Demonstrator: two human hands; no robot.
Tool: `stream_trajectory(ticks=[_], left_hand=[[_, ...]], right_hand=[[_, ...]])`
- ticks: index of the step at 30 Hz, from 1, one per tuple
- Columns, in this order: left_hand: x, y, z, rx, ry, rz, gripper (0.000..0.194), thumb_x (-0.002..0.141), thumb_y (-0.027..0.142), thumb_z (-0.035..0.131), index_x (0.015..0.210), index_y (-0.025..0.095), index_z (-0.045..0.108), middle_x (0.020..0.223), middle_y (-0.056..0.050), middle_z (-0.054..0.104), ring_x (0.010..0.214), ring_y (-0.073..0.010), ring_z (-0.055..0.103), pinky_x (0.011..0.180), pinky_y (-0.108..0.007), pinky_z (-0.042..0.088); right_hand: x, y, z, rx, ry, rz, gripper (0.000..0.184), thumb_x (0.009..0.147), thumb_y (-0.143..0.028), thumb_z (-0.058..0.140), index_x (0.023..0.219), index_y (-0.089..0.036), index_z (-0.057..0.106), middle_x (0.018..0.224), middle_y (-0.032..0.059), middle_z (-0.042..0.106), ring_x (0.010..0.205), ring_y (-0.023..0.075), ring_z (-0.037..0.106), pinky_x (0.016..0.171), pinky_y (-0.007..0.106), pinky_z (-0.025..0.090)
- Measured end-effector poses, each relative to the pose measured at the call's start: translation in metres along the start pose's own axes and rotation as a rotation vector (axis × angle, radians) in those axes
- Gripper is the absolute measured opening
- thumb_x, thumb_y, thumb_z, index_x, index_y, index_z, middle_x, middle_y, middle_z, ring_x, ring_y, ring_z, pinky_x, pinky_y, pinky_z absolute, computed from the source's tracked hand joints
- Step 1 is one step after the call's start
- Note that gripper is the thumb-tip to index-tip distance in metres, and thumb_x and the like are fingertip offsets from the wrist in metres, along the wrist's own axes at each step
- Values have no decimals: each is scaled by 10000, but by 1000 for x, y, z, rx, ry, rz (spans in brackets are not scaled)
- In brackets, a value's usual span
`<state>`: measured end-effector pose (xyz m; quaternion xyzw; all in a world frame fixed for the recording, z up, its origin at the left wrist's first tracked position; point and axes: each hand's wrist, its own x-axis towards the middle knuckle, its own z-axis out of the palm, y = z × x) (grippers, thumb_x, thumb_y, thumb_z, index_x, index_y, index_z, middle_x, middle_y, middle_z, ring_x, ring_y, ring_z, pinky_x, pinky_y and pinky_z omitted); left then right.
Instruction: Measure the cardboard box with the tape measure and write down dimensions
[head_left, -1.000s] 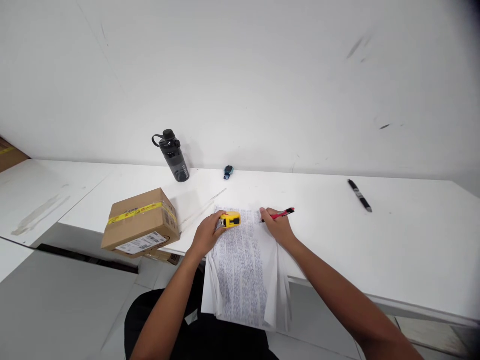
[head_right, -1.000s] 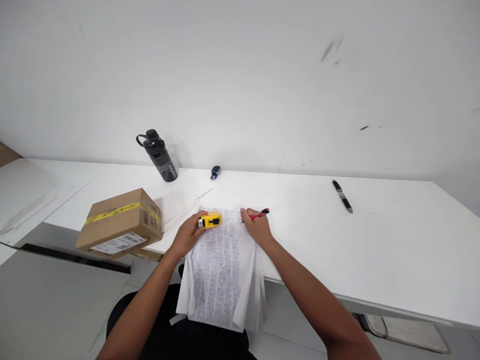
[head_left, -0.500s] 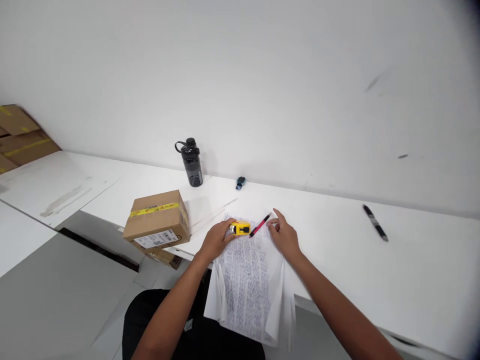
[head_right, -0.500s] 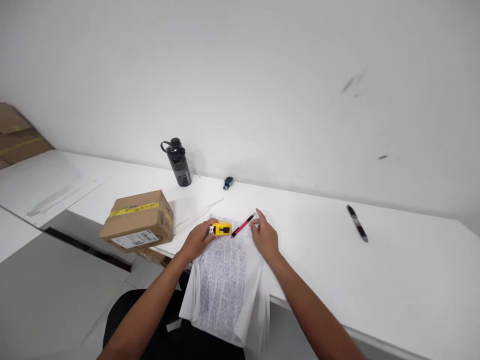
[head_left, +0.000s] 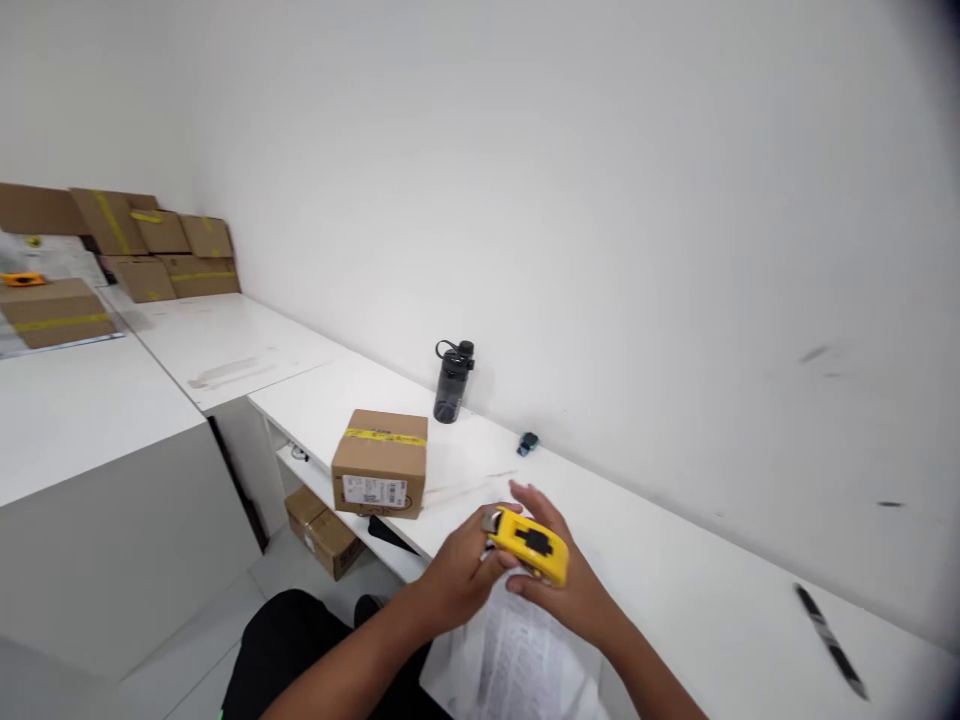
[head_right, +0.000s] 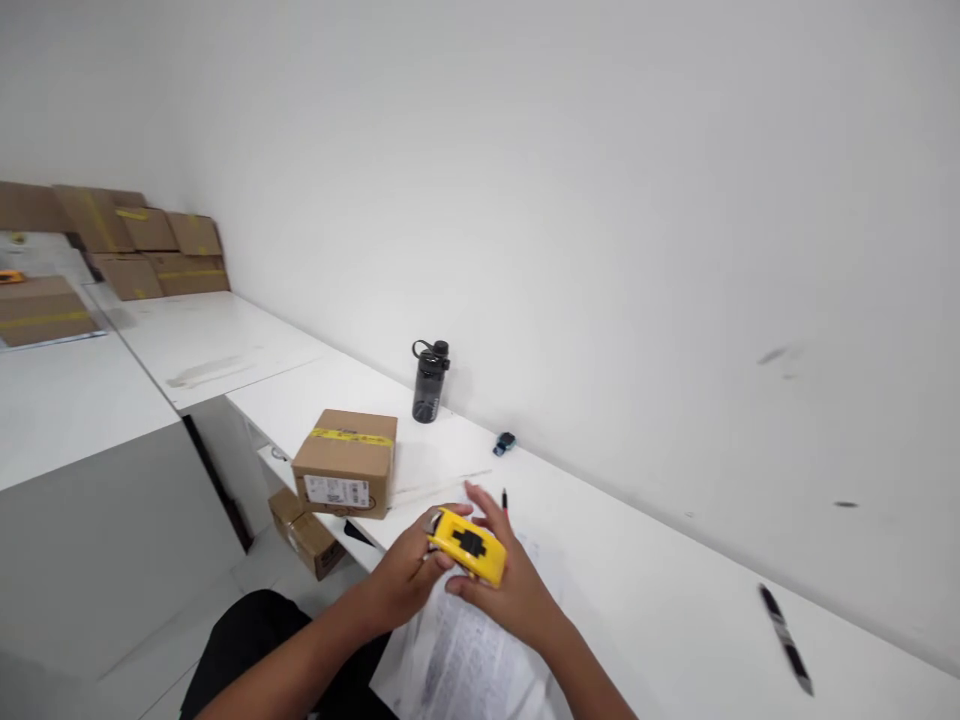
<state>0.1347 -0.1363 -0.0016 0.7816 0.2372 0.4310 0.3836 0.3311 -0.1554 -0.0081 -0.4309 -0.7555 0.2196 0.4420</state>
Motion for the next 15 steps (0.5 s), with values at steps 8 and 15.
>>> stream_trajectory(ticks=[8,15], left_hand=[[-44,51,-82,-156,124,-327,485,814,355,665,1263,258,511,1184,-88,558,1106,-219,521,988,-382,396],[-78,43,-131,-546,40,-458,416,709,364,776,999,168,552,802,13,543,703,-81,486,688,-218,389]], right_hand=[[55,-83,8,-301,-260,-377,466,856,-262,574,1316,-313,519,1207,91,661,1058,264,651,841,393,551],[72,-113,49,-471,-452,-357,456,840,-215,520,1294,-257,527,1090,94,691,893,240,673,749,362,519]])
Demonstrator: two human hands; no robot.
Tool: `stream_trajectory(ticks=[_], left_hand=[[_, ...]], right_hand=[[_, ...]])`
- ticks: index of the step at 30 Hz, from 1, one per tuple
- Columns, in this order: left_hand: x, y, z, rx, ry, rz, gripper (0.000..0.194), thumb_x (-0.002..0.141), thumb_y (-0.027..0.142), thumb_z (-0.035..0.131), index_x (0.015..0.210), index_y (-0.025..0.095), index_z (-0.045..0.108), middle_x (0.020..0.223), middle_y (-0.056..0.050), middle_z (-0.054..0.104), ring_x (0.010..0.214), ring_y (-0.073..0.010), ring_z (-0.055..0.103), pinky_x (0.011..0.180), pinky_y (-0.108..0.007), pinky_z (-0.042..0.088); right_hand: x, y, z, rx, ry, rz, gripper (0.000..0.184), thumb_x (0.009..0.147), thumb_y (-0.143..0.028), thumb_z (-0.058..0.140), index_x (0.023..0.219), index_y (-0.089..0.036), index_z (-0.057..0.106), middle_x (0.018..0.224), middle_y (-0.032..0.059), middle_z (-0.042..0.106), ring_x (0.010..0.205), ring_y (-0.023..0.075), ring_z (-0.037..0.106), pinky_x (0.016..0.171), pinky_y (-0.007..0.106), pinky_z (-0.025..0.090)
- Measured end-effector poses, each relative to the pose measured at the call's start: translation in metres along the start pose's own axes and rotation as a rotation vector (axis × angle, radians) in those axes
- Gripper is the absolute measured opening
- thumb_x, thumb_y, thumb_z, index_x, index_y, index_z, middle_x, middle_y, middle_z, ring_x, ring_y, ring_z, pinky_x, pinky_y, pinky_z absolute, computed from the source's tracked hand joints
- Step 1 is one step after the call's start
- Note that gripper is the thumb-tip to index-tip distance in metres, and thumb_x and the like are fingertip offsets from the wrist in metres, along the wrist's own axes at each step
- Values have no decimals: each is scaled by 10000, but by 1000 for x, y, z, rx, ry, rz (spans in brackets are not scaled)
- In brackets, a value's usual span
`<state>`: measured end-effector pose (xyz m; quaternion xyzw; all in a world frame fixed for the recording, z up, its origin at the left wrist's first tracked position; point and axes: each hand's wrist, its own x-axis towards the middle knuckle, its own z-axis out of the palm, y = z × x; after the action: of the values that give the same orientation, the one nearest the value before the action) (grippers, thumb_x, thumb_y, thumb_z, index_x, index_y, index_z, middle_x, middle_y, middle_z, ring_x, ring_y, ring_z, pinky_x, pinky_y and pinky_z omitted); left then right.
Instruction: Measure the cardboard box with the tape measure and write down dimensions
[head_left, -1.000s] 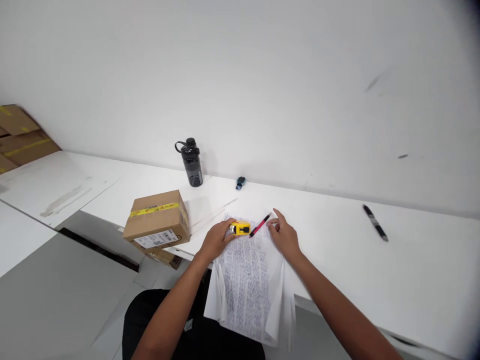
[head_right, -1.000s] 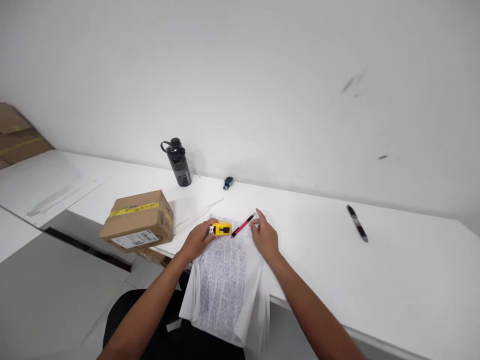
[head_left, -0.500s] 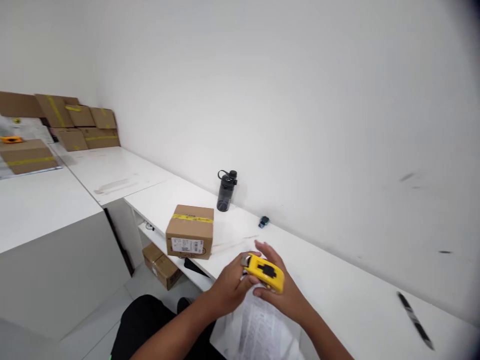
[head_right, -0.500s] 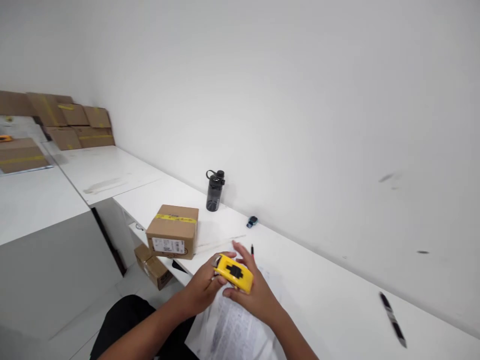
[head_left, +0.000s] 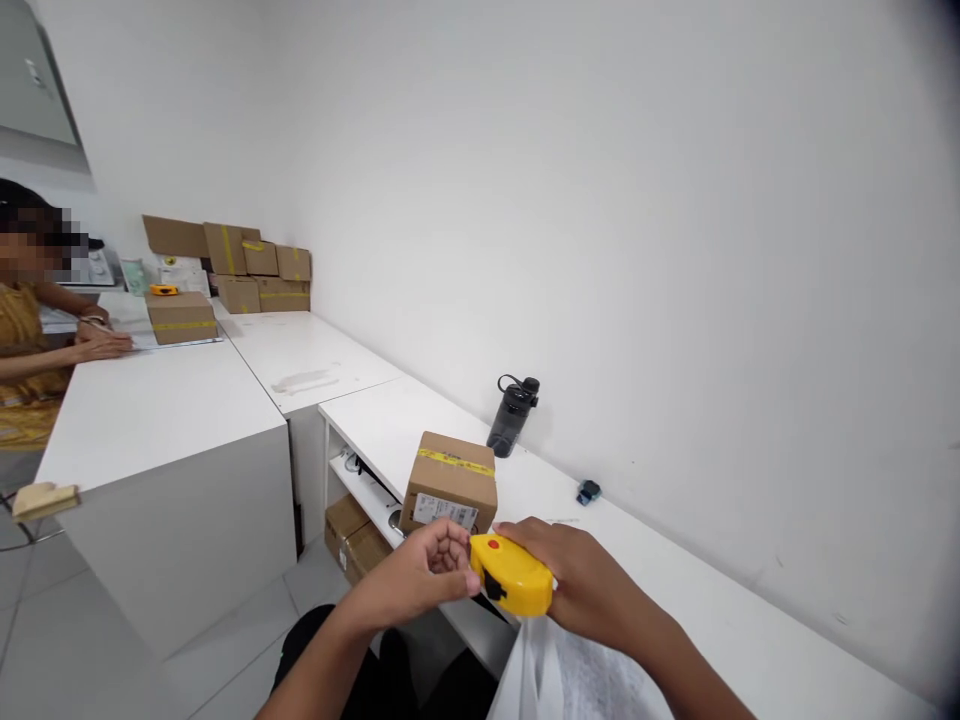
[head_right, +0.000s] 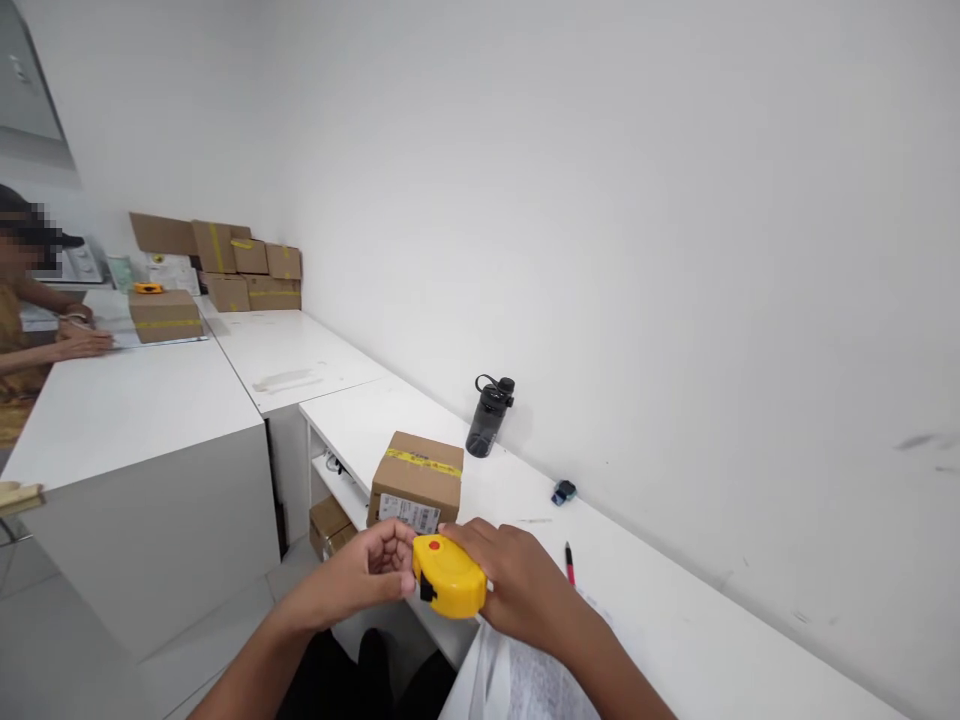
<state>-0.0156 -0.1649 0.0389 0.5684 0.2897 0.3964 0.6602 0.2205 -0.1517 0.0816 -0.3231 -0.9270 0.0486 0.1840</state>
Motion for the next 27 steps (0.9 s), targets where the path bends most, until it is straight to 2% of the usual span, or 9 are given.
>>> stream_trajectory(ticks=[5,10,12,15,18,22,24,27], left_hand=[[4,1,-19,71,92,-19,396,700,462,751,794,157,517,632,63,448,578,-63,387,563,-202,289],[10,4,-53,154,145,-6,430,683,529,729,756,167,508,634,49,469,567,-78,403,549,-214,283],[18,7,-75,187,221,3,440,688,568,698,737,176,504,641,37,480,571,-93,421,557,-223,310],[39,13,-108,242,368,31,461,702,624,633,698,193,471,640,29,465,588,-116,440,589,-245,366],[61,13,-132,333,493,8,460,681,633,618,694,198,468,687,0,504,635,-148,493,600,-266,402],[83,4,-138,581,555,-68,421,740,614,523,704,197,478,778,-52,590,712,-199,566,608,-283,411],[90,-1,-134,659,552,-94,418,727,606,540,681,195,481,781,-68,618,732,-225,587,614,-292,408],[96,-7,-128,693,508,-145,426,671,602,610,694,187,516,819,-94,659,778,-261,613,631,-300,415]], right_hand=[[7,-3,-6,54,-85,123,403,830,-258,538,1232,-275,556,1058,62,702,887,228,664,757,353,501],[-7,12,-13,53,-14,284,415,783,-288,596,1197,-293,606,1183,55,671,959,258,633,888,426,458],[-14,28,-16,152,8,392,429,760,-294,611,1188,-269,626,1178,61,671,955,257,632,857,394,482],[-20,61,-16,393,30,547,410,759,-348,626,1142,-203,644,1018,70,706,855,238,646,761,346,515],[-20,100,-9,542,151,638,424,721,-394,683,1084,-178,649,972,71,702,875,242,638,780,351,507],[-9,136,14,612,333,692,443,635,-385,748,1010,-170,649,924,69,698,901,250,632,822,362,487],[1,144,27,640,310,691,440,613,-363,758,989,-166,643,898,60,692,870,233,627,803,346,484],[20,144,42,659,175,683,409,649,-376,719,995,-171,640,868,38,678,764,186,597,682,303,471]])
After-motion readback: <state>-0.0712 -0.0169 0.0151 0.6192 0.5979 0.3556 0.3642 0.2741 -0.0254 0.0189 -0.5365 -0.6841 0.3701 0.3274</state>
